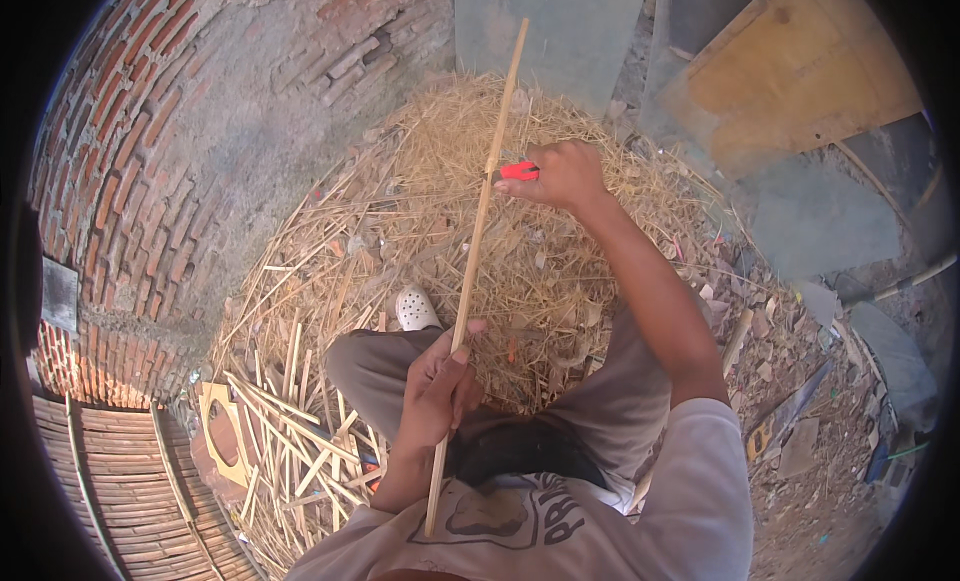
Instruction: The person sits on the ground and uses a red utility knife to peel the outer layer off a long bamboo stick. They hold the stick with their left hand and scrape downwards with the knife in their right hand, repeating the motion along the length of the stick.
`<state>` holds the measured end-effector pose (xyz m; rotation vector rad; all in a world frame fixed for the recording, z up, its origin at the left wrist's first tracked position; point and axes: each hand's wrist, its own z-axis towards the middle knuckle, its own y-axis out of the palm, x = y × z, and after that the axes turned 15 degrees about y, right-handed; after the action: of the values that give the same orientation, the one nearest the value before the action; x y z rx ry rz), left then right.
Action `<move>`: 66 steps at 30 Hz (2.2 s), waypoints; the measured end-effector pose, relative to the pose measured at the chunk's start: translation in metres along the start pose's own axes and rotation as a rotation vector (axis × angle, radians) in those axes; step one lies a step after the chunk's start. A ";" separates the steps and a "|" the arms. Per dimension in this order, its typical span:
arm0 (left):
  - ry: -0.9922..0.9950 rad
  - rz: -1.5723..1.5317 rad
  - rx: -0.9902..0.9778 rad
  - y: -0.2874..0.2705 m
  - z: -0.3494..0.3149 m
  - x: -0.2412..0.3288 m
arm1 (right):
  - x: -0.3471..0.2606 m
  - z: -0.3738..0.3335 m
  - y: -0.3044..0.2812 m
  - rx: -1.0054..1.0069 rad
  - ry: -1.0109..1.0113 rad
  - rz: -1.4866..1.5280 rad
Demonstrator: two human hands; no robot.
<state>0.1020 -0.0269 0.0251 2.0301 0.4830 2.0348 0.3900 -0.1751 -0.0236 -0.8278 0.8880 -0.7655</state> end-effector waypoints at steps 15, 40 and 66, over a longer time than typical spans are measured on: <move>0.062 -0.229 0.032 -0.013 0.007 0.012 | -0.012 -0.014 -0.035 -0.208 0.221 0.327; -0.021 0.018 -0.069 0.010 0.002 0.008 | -0.006 -0.015 -0.005 0.129 -0.033 0.145; -0.099 -0.312 0.033 -0.020 -0.011 0.012 | 0.006 -0.010 -0.025 -0.210 0.222 0.255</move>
<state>0.0892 -0.0046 0.0280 1.9205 0.7642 1.7457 0.3785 -0.1948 -0.0077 -0.8030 1.2630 -0.5518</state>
